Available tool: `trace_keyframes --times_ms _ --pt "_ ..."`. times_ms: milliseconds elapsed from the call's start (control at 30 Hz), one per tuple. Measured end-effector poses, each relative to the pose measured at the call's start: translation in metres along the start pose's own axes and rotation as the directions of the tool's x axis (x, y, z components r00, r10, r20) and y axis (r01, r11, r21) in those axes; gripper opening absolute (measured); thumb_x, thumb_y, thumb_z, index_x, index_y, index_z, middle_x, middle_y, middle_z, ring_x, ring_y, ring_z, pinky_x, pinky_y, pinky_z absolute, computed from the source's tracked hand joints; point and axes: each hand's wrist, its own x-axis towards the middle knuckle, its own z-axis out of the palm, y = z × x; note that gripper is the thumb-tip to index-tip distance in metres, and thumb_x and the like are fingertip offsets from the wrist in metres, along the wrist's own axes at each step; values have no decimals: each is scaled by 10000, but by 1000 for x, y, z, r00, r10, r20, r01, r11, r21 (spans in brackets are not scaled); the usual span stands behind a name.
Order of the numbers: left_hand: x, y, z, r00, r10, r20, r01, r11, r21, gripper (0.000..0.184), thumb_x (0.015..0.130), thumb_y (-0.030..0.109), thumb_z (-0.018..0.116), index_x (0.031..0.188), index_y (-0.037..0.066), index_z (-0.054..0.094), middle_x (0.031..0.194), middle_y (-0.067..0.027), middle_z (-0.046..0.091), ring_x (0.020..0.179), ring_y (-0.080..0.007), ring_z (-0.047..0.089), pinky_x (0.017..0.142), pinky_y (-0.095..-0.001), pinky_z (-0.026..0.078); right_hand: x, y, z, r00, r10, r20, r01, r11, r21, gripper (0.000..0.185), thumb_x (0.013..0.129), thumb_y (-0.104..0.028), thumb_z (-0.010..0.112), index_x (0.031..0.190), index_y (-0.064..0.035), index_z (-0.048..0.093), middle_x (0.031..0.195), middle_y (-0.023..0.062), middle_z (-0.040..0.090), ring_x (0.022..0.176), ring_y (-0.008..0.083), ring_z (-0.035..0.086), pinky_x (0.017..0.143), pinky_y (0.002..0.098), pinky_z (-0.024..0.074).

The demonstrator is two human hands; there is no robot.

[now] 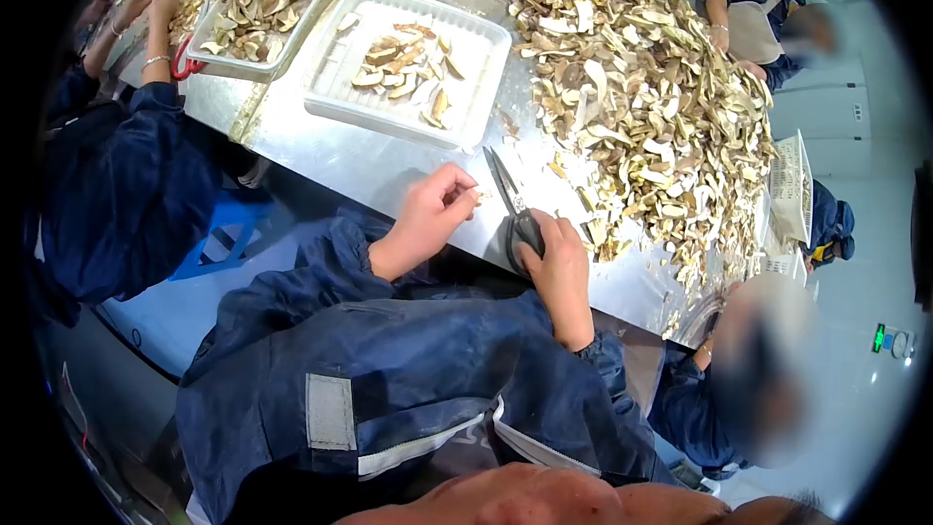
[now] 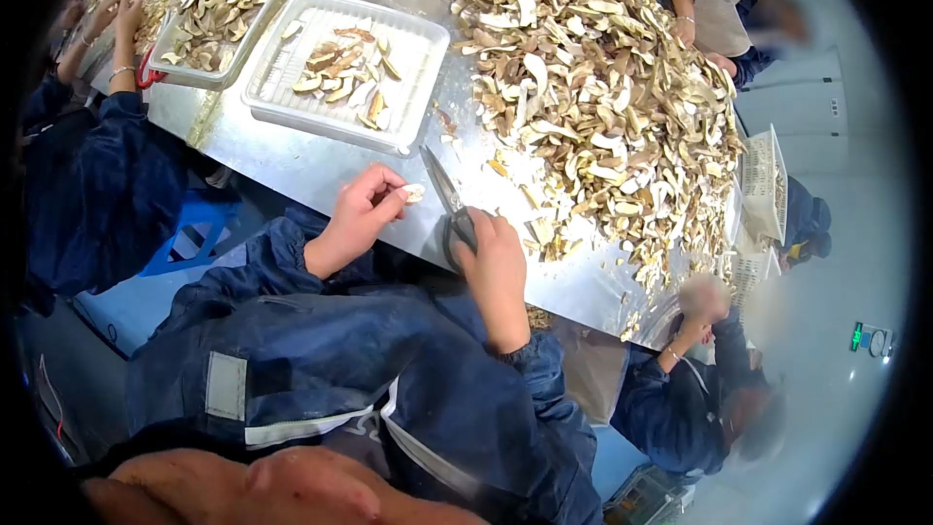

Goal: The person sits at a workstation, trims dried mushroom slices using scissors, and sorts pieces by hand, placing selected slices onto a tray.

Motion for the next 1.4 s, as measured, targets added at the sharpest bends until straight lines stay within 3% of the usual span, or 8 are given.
trace_keyframes --times_ms 167,233,300,433,567,800,1033,1400 --pt "1 -3 2 1000 12 -25 -12 1000 11 113 953 93 606 1015 -1 596 787 -26 634 680 -77 595 613 -233 469 6 5 -4 989 99 109 -104 994 35 502 702 -148 754 1186 -69 648 819 159 606 713 336 620 671 409 521" --pt "4 -3 4 999 -7 -46 6 1000 -24 156 963 106 594 1075 -1 607 795 -25 632 684 -82 597 615 -236 474 0 16 -3 987 114 113 -135 969 205 513 722 -126 737 1217 -36 642 803 121 616 641 237 618 613 338 513" --pt "5 4 5 997 -59 -51 57 997 -46 205 978 132 588 1129 -5 606 848 -36 653 707 -81 595 633 -233 486 -8 23 -9 953 218 212 -285 883 373 510 744 -119 730 1232 -15 626 889 148 658 698 250 669 646 345 531" --pt "21 14 17 991 -108 -84 100 991 -94 261 981 148 589 1178 -23 603 915 -67 688 728 -94 608 650 -231 496 -19 54 1 909 310 279 -416 631 654 497 781 -82 713 1253 32 607 830 91 671 693 88 598 617 263 491" --pt "37 32 38 991 -133 -33 122 968 -217 203 956 117 618 1110 -8 574 984 -133 699 780 -166 665 672 -263 516 -32 50 -1 942 308 137 -257 392 884 531 804 -204 821 1236 0 587 778 6 601 661 58 492 584 222 417" --pt "38 38 79 989 -144 -27 130 950 -285 94 946 77 608 1004 26 553 920 -69 621 818 -166 633 728 -312 527 -51 39 -12 951 283 127 -260 507 822 526 748 -314 860 1094 -46 568 733 -24 503 645 75 432 567 238 369" --pt "29 29 80 993 -112 25 115 958 -261 136 920 84 620 1009 1 559 889 -81 627 760 -154 613 719 -295 511 -52 27 -8 958 240 159 -263 503 824 415 816 -179 818 1104 -22 564 752 -39 560 654 37 444 578 212 360" --pt "31 13 47 977 -208 39 210 935 -285 115 895 116 649 914 32 571 769 -65 631 647 -142 605 600 -267 475 -44 21 14 993 110 51 -113 691 714 358 874 -289 734 1044 -12 583 746 178 646 646 280 615 612 365 482"
